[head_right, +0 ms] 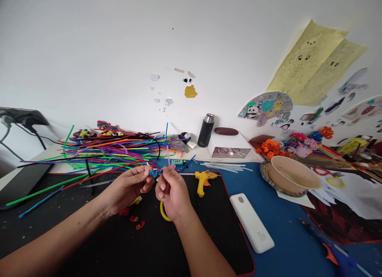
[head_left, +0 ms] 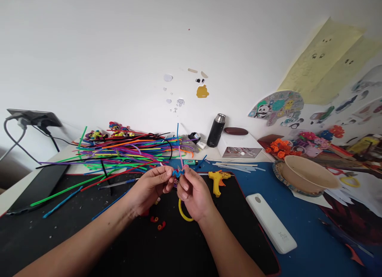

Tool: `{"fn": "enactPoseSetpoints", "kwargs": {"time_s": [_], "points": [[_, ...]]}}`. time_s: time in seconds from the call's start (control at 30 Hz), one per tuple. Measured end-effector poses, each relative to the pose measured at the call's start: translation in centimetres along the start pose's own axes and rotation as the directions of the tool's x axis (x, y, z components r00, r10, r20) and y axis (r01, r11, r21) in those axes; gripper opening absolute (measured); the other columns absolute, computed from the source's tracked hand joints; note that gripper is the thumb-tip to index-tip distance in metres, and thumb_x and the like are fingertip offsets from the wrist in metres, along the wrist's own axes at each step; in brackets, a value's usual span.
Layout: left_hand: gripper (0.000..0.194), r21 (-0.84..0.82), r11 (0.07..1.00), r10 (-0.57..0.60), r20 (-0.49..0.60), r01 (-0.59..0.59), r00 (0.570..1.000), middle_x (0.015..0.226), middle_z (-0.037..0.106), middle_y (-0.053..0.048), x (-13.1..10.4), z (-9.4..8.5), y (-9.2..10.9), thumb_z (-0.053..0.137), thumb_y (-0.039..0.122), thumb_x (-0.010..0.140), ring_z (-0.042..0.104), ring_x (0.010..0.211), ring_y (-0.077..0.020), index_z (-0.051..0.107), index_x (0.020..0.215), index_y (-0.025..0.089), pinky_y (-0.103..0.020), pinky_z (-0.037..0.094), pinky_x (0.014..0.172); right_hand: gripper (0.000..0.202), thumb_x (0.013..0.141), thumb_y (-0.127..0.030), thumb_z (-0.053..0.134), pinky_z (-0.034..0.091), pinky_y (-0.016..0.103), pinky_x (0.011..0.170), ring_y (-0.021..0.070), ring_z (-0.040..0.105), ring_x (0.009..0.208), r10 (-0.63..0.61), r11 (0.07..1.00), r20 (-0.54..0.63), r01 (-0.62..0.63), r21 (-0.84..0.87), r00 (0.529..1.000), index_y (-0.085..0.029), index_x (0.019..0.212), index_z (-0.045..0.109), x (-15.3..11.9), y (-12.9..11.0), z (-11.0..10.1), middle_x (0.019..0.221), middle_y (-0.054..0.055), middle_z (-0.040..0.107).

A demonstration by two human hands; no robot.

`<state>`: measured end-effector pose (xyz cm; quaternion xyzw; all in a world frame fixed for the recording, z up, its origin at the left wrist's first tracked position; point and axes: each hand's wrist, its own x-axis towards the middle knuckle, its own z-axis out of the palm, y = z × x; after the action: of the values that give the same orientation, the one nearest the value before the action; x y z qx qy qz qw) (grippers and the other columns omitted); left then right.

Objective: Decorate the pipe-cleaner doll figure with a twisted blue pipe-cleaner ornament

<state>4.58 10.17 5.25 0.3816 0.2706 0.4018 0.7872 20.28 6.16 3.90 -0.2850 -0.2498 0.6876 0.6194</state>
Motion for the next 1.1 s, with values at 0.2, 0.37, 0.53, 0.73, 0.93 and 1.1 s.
{"fn": "enactPoseSetpoints", "kwargs": {"time_s": [0.2,0.37,0.53,0.73,0.93,1.1], "points": [[0.034,0.008,1.0,-0.007,0.002,0.007,1.0,0.063,0.062,0.0,-0.04,0.15,0.04,0.098,0.036,0.071,0.049,0.055,-0.0095,0.073,0.077,0.014,-0.02,0.039,0.053,0.045,0.078,-0.048,0.09,0.025,0.022,0.044,0.006,0.039,0.04,0.002,1.0,-0.006,-0.001,0.013,1.0,-0.021,0.076,0.054,0.07,0.06,0.0,0.054,-0.01,0.048],[0.033,0.003,1.0,-0.003,-0.007,0.003,1.0,0.063,0.062,0.0,-0.07,0.15,0.04,0.098,0.035,0.072,0.049,0.056,-0.0099,0.073,0.078,0.014,-0.021,0.039,0.054,0.047,0.076,-0.049,0.092,0.024,0.022,0.043,0.0058,0.039,0.039,0.007,1.0,-0.006,-0.006,0.023,1.0,-0.021,0.075,0.055,0.07,0.02,0.07,0.053,-0.01,0.049],[0.035,0.004,1.0,-0.004,-0.015,0.004,1.0,0.063,0.062,0.0,0.02,0.19,0.02,0.099,0.036,0.07,0.05,0.055,-0.0097,0.073,0.079,0.014,-0.02,0.04,0.053,0.046,0.077,-0.048,0.092,0.024,0.022,0.043,0.0057,0.04,0.039,0.007,1.0,-0.008,-0.006,0.024,1.0,-0.02,0.075,0.054,0.08,0.02,0.05,0.053,-0.01,0.049],[0.036,0.013,1.0,-0.01,-0.032,0.011,0.999,0.063,0.062,0.0,0.0,0.37,0.17,0.1,0.037,0.068,0.05,0.055,-0.0096,0.073,0.078,0.014,-0.02,0.04,0.053,0.046,0.077,-0.048,0.092,0.025,0.022,0.043,0.0057,0.04,0.039,0.007,1.0,-0.014,-0.007,0.023,1.0,-0.02,0.075,0.054,0.01,-0.03,0.11,0.053,-0.01,0.049],[0.037,-0.005,1.0,-0.008,-0.044,0.007,0.999,0.065,0.064,-0.001,-0.12,0.56,0.25,0.099,0.039,0.068,0.053,0.055,-0.01,0.073,0.079,0.014,-0.02,0.042,0.053,0.048,0.077,-0.048,0.091,0.025,0.021,0.043,0.0053,0.04,0.039,0.001,1.0,-0.001,-0.001,0.019,1.0,-0.02,0.072,0.052,0.01,-0.1,0.25,0.053,-0.01,0.049],[0.038,-0.015,0.999,0.029,-0.083,-0.03,0.996,0.064,0.064,0.0,-0.09,0.46,0.53,0.1,0.039,0.068,0.053,0.054,-0.0094,0.072,0.076,0.014,-0.02,0.041,0.051,0.045,0.082,-0.051,0.087,0.025,0.022,0.042,0.006,0.042,0.039,-0.024,1.0,0.019,0.024,0.009,1.0,-0.019,0.073,0.056,0.14,0.12,0.04,0.053,-0.009,0.049]]}}
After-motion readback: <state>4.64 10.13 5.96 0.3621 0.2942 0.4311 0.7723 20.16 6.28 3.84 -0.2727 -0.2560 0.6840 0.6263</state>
